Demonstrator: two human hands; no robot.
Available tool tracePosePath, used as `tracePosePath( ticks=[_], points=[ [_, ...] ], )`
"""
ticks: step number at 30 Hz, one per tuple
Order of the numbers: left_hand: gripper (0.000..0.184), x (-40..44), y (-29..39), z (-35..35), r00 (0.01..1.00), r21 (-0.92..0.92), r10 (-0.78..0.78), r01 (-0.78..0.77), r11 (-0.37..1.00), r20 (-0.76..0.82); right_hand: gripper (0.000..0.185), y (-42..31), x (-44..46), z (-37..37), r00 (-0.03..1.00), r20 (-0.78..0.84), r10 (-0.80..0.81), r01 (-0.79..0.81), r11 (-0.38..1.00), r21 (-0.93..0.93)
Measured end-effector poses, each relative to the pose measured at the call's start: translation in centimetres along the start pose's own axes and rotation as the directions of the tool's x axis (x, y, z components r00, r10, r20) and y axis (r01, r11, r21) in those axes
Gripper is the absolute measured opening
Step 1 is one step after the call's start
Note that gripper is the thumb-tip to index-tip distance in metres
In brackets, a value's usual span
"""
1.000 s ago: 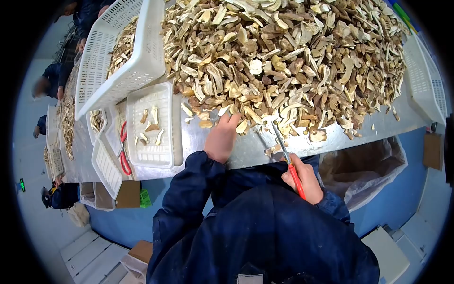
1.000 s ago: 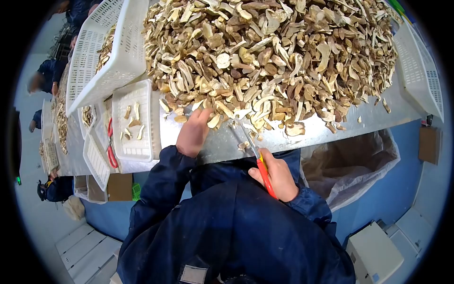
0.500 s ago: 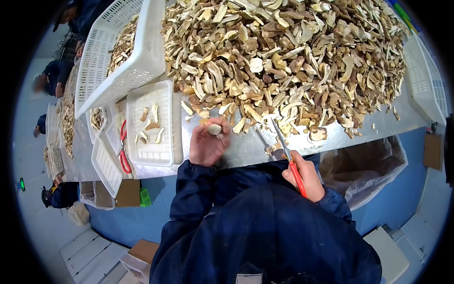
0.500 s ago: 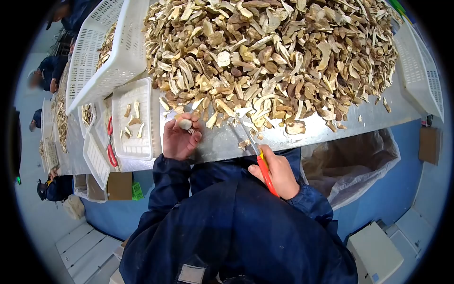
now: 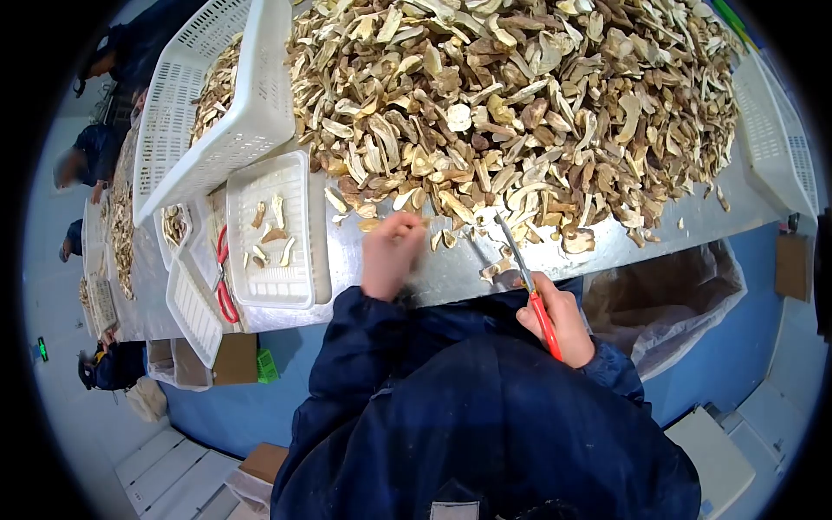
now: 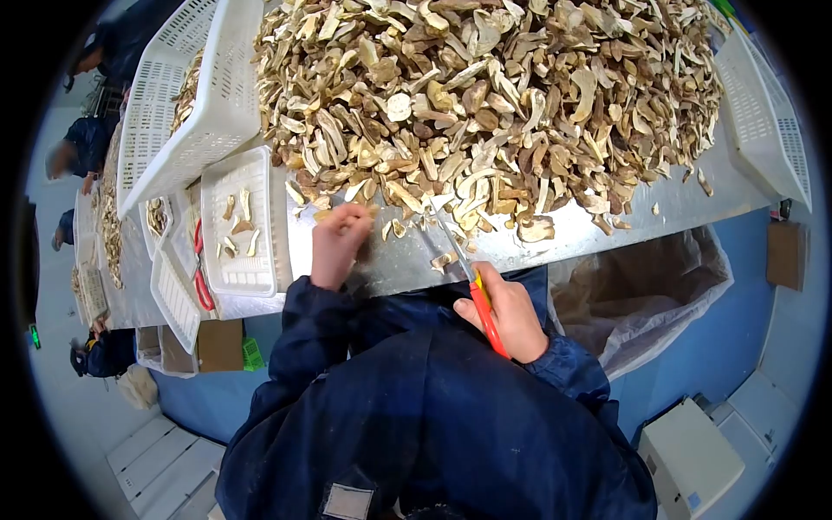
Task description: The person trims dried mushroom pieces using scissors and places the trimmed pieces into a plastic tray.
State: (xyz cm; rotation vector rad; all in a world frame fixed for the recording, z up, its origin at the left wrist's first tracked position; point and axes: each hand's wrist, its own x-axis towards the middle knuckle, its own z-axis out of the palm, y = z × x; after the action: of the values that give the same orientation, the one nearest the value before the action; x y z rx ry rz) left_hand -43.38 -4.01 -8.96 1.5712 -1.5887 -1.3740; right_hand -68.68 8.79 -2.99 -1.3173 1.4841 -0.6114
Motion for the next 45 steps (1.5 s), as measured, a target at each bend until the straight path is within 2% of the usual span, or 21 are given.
tracePosePath(
  ticks=[2, 4, 7, 10, 12, 14, 17, 20, 21, 22, 23, 25, 27, 29, 32, 33, 34, 35, 37, 40, 45],
  points=[
    [0.007, -0.5, -0.1, -2.1, 0.976, -0.524, -0.179, 0.216, 0.824, 0.122, 0.052, 0.2, 0.0, 0.0, 1.000, -0.001, 0.007, -0.007, 1.000, 0.004],
    [0.007, -1.2, 0.0, -2.9, 0.974, -0.935, 0.072, 0.184, 0.304, 0.215, 0.052, 0.3, 0.1, 0.1, 1.000, -0.005, 0.007, -0.007, 1.000, 0.006],
    [0.007, -2.7, 3.2, -2.9, 0.966, -0.880, -0.231, 0.205, 0.429, 0.112, 0.052, 0.3, 0.2, 0.2, 1.000, -0.006, -0.008, 0.008, 1.000, 0.012],
    [0.011, -2.1, -0.1, -2.6, 0.962, -0.650, -0.155, 0.267, 0.712, 0.225, 0.053, 0.1, 0.4, 0.2, 1.000, 0.012, -0.014, 0.013, 1.000, 0.022],
    [0.011, -1.8, -1.5, 0.8, 0.996, -0.144, 0.089, -0.089, 0.985, -0.007, 0.053, 0.0, 0.3, 0.2, 1.000, 0.018, -0.004, 0.003, 1.000, 0.024],
    [0.014, -2.3, 0.8, 2.6, 0.954, 0.217, 0.286, -0.262, 0.940, -0.087, 0.053, 0.0, 0.3, 0.2, 1.000, 0.010, -0.006, 0.006, 1.000, 0.027],
    [0.018, -2.0, -0.4, 3.4, 0.934, 0.360, 0.352, -0.306, 0.881, -0.067, 0.053, 0.3, 0.2, 0.2, 1.000, 0.005, 0.013, -0.013, 0.999, 0.038],
    [0.016, -2.4, -0.5, 1.5, 0.972, 0.025, 0.226, -0.225, 0.974, -0.063, 0.053, 0.4, 0.1, 0.0, 1.000, -0.005, 0.016, -0.016, 0.999, 0.046],
    [0.014, -2.5, -0.7, -0.2, 1.000, -0.367, -0.025, 0.028, 0.930, 0.011, 0.053, 0.4, 0.1, 0.1, 1.000, -0.010, 0.014, -0.013, 0.999, 0.049],
    [0.014, -2.6, -0.9, -1.9, 0.958, -0.673, -0.230, 0.285, 0.683, 0.173, 0.053, 0.5, 0.1, 0.1, 1.000, -0.009, 0.015, -0.014, 0.998, 0.056],
    [0.017, -2.6, -1.3, -2.5, 0.971, -0.760, -0.202, 0.229, 0.609, 0.130, 0.054, 0.7, 0.2, 0.1, 1.000, -0.008, 0.016, -0.015, 0.998, 0.060],
    [0.012, -2.5, -1.2, -3.2, 0.976, -0.603, -0.214, 0.184, 0.776, 0.022, 0.054, 0.9, 0.3, 0.4, 1.000, -0.011, 0.001, -0.001, 0.998, 0.062],
    [0.017, -1.7, -1.5, -2.8, 0.990, -0.159, -0.061, 0.041, 0.986, -0.126, 0.054, 1.1, 0.5, 0.6, 0.999, -0.019, -0.035, 0.036, 0.998, 0.054],
    [0.022, -1.3, 0.0, -1.2, 0.939, 0.452, 0.264, -0.141, 0.881, -0.220, 0.055, 0.8, 0.4, 0.6, 0.998, -0.024, -0.051, 0.053, 0.997, 0.056],
    [0.028, -0.7, 0.1, -0.4, 0.928, 0.607, 0.338, -0.180, 0.774, -0.156, 0.056, 0.4, 0.3, 0.2, 1.000, -0.011, -0.027, 0.028, 0.998, 0.058],
    [0.024, -0.6, -0.4, -0.5, 0.922, 0.525, 0.353, -0.226, 0.821, -0.155, 0.057, 0.3, 0.2, 0.1, 1.000, -0.001, -0.009, 0.009, 0.998, 0.060],
    [0.025, -0.6, -0.7, -1.5, 0.993, 0.029, 0.106, -0.105, 0.994, -0.052, 0.057, 0.5, 0.2, 0.1, 1.000, -0.016, -0.014, 0.015, 0.998, 0.060],
    [0.026, -0.7, -1.1, -3.0, 0.984, -0.442, -0.068, 0.135, 0.887, 0.164, 0.058, 0.8, 0.0, 0.2, 0.999, -0.030, -0.019, 0.021, 0.998, 0.061],
    [0.033, -2.2, -1.1, -3.5, 0.886, -0.883, -0.032, 0.463, 0.079, 0.462, 0.059, 1.0, 0.0, 0.2, 0.999, -0.046, -0.027, 0.030, 0.997, 0.066],
    [0.035, -3.0, -1.6, -3.1, 0.830, -0.786, 0.156, 0.557, -0.268, 0.535, 0.059, 1.0, 0.3, 0.5, 0.998, -0.042, -0.041, 0.044, 0.996, 0.074],
    [0.038, -4.5, -3.0, -8.5, 0.975, -0.977, 0.064, 0.212, 0.038, 0.214, 0.060, 0.7, 0.5, 0.4, 0.998, -0.001, -0.059, 0.059, 0.997, 0.048]
  ],
)
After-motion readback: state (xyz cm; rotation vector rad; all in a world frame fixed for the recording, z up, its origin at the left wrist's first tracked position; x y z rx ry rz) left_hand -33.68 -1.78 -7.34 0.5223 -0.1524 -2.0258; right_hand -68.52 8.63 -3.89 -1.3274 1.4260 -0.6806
